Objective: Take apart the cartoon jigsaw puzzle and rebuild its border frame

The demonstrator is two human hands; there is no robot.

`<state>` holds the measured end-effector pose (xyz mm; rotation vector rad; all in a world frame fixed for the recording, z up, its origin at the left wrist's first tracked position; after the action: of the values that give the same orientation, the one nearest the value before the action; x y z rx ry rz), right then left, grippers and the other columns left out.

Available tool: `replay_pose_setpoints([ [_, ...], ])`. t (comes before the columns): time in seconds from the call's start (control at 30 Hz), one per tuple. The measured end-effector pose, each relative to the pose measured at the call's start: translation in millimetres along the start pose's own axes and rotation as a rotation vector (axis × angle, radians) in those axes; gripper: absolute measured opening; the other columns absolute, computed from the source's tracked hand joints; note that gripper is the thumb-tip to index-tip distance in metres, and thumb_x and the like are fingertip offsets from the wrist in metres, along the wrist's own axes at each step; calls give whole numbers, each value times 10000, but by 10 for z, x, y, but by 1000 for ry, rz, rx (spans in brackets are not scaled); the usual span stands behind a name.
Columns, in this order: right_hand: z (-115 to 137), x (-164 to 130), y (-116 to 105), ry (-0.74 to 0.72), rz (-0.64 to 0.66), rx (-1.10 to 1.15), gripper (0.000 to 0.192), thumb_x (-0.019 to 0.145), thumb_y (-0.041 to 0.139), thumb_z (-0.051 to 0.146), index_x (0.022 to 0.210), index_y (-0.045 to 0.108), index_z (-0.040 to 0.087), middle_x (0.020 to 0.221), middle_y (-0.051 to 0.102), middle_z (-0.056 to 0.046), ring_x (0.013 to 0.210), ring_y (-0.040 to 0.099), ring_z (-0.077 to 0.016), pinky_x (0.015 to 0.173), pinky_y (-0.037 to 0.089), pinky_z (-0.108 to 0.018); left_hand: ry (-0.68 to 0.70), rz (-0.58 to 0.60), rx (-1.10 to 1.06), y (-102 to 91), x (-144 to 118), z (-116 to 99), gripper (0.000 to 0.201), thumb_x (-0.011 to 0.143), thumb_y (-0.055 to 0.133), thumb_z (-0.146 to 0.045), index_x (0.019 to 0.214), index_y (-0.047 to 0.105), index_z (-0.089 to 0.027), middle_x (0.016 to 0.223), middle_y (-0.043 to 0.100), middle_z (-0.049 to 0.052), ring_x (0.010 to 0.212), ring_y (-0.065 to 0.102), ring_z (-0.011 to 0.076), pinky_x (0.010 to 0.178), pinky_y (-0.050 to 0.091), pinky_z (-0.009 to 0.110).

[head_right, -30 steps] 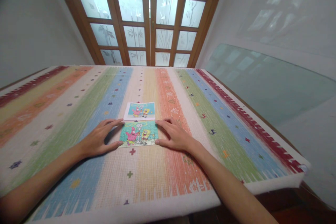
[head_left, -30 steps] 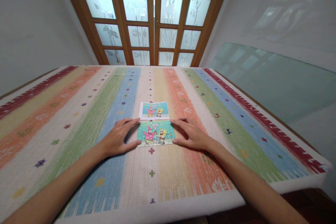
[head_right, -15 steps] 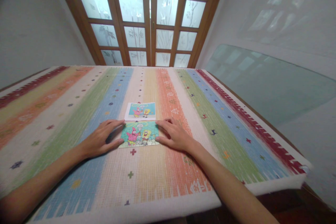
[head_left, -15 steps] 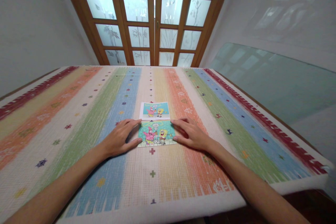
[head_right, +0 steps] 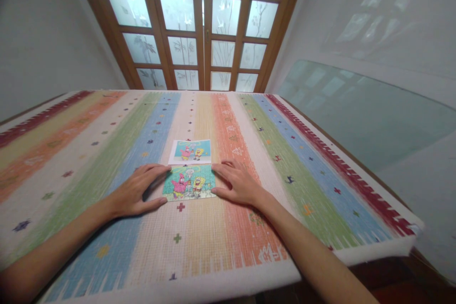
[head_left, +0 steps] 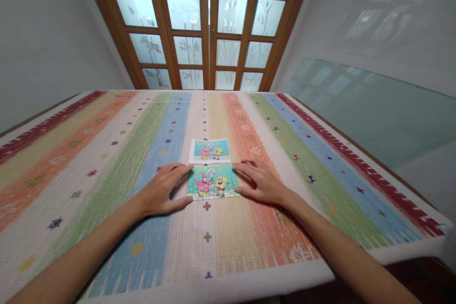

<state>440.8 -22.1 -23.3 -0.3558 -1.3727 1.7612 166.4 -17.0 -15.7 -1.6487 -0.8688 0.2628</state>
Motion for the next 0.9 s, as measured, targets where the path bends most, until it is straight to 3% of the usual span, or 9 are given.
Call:
replay_pose_setpoints([
  [0.9,19,16,19,16,-10,-41,568,932,665,494,1428,583,230,1412,640,-106,1267,531,-349,1087,432,-557,59,-33,-18,16,-6,-26,558,985,572,-431,1465,388,-214,1372,591,136,1227,562,330,1053,472,496],
])
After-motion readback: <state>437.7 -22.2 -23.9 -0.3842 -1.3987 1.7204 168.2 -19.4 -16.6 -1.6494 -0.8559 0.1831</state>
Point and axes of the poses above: each hand's wrist, its own x-axis towards the middle knuckle, its own y-axis out of the palm, z = x × y, the point moved 7 cm from there along x, towards the middle knuckle
